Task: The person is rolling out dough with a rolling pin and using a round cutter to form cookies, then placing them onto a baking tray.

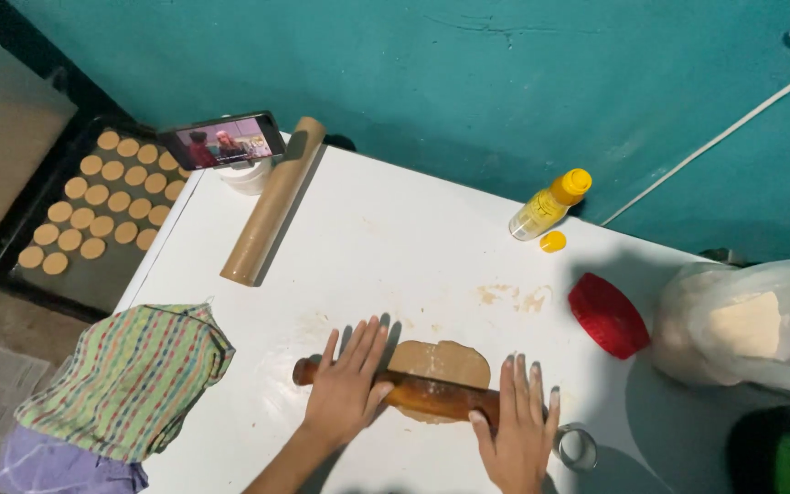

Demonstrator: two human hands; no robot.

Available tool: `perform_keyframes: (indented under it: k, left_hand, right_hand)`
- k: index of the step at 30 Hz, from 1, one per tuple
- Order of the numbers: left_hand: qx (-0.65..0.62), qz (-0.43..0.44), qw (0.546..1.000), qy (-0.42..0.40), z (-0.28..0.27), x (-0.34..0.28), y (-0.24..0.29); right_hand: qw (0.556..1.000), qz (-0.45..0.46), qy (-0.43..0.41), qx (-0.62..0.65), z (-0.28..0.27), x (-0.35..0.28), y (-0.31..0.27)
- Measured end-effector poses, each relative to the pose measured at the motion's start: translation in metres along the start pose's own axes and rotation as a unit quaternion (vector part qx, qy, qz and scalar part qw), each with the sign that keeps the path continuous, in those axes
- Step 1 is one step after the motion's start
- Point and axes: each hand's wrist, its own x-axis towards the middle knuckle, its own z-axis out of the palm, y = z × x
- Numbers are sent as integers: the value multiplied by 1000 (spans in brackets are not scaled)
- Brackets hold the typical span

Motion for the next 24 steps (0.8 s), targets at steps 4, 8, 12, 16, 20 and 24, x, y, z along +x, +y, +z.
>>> perform_keyframes:
  k: [4, 8, 12, 16, 20, 24]
  left_hand:
    - [-61, -9, 998, -31, 11, -45, 7]
    - [-14, -8, 999, -31, 16, -24, 1]
    - [58, -67, 990, -109, -3, 46, -5]
    - [43, -80, 988, -127, -7, 98, -21]
    - [31, -73, 993, -85, 4, 89, -25]
    - [37, -52, 996, -61, 8, 30, -11]
  right_hand:
    - [999, -30, 3, -14, 13, -48, 11]
    - [999, -18, -22, -29, 14, -27, 12]
    - [981, 60, -115, -145, 25, 34, 14]
    - [986, 84, -133, -49, 32, 95, 25]
    - [988, 80, -112, -63, 30, 81, 21]
    - [979, 45, -84, -180, 13, 27, -6]
